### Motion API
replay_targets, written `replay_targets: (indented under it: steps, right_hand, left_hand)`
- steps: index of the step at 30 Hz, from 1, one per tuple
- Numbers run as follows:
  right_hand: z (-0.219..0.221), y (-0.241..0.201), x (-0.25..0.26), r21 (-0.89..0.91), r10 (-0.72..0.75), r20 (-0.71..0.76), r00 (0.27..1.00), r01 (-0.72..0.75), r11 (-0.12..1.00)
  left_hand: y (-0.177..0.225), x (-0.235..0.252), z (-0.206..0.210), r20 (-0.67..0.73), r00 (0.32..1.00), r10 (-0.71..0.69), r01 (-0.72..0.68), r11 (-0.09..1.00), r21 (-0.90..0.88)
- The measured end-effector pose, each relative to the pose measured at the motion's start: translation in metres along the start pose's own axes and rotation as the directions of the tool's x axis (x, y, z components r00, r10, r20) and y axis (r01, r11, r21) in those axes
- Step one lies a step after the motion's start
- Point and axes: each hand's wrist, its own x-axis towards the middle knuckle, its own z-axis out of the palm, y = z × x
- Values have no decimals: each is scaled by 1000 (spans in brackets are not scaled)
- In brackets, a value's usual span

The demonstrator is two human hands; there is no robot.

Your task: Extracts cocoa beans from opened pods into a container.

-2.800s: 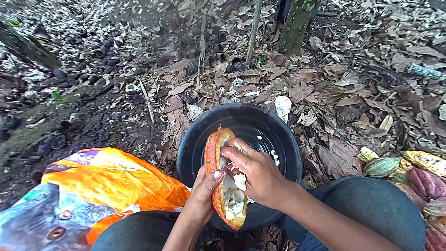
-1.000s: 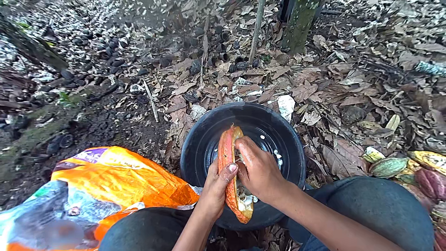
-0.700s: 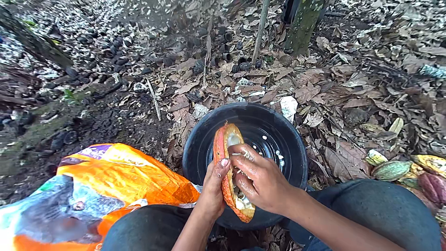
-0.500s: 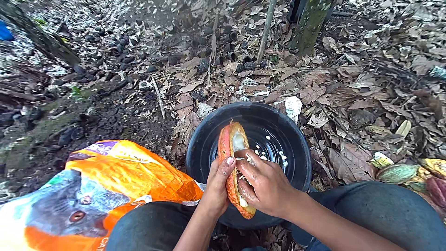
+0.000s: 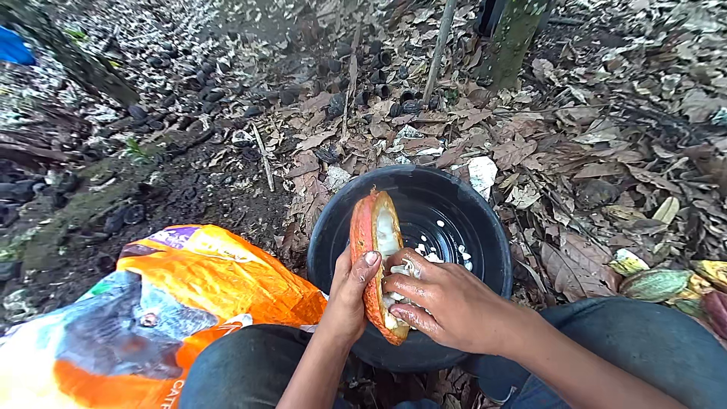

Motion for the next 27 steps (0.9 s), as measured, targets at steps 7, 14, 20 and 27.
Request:
replay_targets:
  steps: [7,14,20,27]
  right_hand:
    - [-4,-1,2,11,47,84,995,-48,999]
    - [14,4,0,-24,16,-115,993,-19,1000]
    - [30,6,1,-63,-21,-252,968,5,998]
    - [42,6,3,-21,-8,-340,940,1,1000]
  left_hand:
    - [-1,-1,5,25,1000,-5,6,999,-33]
    - [2,0,3,23,1000,-19,20,999,-39]
    - [7,-1,1,-15,1000,6,-6,1000,-9]
    - [6,0,2,-38,999,17,-17,1000,-14]
